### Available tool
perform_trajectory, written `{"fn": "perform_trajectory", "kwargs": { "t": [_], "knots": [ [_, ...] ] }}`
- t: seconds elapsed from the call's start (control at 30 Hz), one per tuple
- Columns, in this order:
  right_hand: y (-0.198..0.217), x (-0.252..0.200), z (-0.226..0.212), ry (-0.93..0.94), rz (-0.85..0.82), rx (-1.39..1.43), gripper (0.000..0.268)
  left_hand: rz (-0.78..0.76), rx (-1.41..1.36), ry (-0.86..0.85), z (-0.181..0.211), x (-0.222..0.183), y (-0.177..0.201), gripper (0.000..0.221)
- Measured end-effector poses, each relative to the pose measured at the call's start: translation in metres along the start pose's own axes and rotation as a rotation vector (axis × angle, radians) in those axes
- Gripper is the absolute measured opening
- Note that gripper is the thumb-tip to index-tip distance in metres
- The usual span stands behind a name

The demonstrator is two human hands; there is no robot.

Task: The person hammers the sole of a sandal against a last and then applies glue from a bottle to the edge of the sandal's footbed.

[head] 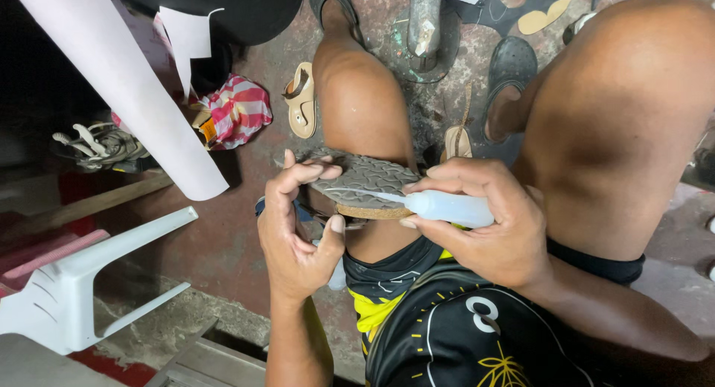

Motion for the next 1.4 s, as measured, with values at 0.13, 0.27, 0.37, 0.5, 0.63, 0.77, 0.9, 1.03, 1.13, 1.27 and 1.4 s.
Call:
{"fn": "perform_trajectory", "kwargs": {
  "t": [0.13,0.27,0.37,0.5,0.63,0.77,0.9,1.03,1.13,1.27,1.4],
  "knots": [
    [-0.003,0.002,-0.004,-0.021,-0.013,0.02,0.05,0.004,-0.067,0.006,-0.009,-0.007,0.001,0.048],
    [-0.006,0.007,-0.012,-0.007,-0.025,0.078,0.049,0.029,-0.234,0.024,-0.022,-0.012,0.002,0.047],
    [-0.005,0.011,-0.021,0.084,-0.027,-0.089,0.049,0.084,-0.247,-0.028,-0.03,-0.01,-0.001,0.042],
    [-0.001,0.021,-0.026,0.042,0.001,-0.084,0.047,0.205,-0.191,-0.129,-0.025,-0.005,-0.013,0.051],
    [0.004,0.022,-0.026,0.071,0.038,-0.163,0.047,0.337,0.064,-0.098,-0.003,-0.007,-0.028,0.045],
    [0.004,0.018,-0.021,-0.028,0.059,-0.126,0.046,0.376,0.102,-0.025,0.008,-0.01,-0.04,0.035],
    [0.001,0.016,-0.013,-0.091,0.022,-0.061,0.047,0.402,0.131,-0.099,0.004,-0.009,-0.042,0.025],
    [0.003,0.015,-0.015,-0.049,-0.058,-0.095,0.046,0.431,0.093,-0.129,-0.004,-0.008,-0.045,0.022],
    [0.006,0.017,-0.018,-0.012,-0.095,-0.107,0.046,0.434,0.095,-0.159,-0.01,-0.004,-0.045,0.02],
    [0.022,0.02,-0.022,0.057,-0.137,-0.047,0.039,0.396,0.128,-0.152,-0.01,-0.003,-0.04,0.016],
    [0.04,0.03,-0.028,0.208,-0.087,-0.312,0.039,0.376,0.092,-0.143,-0.011,0.004,-0.035,0.016]
  ]
}}
Point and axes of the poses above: each hand's wrist, its own x-axis towards the middle knuckle, its own y-axis out of the back of the hand, z = x × y, the point moved 1 cm from there along x, towards the middle knuckle, and after that the axes turned 3 degrees about -x, right-handed, at the moved point
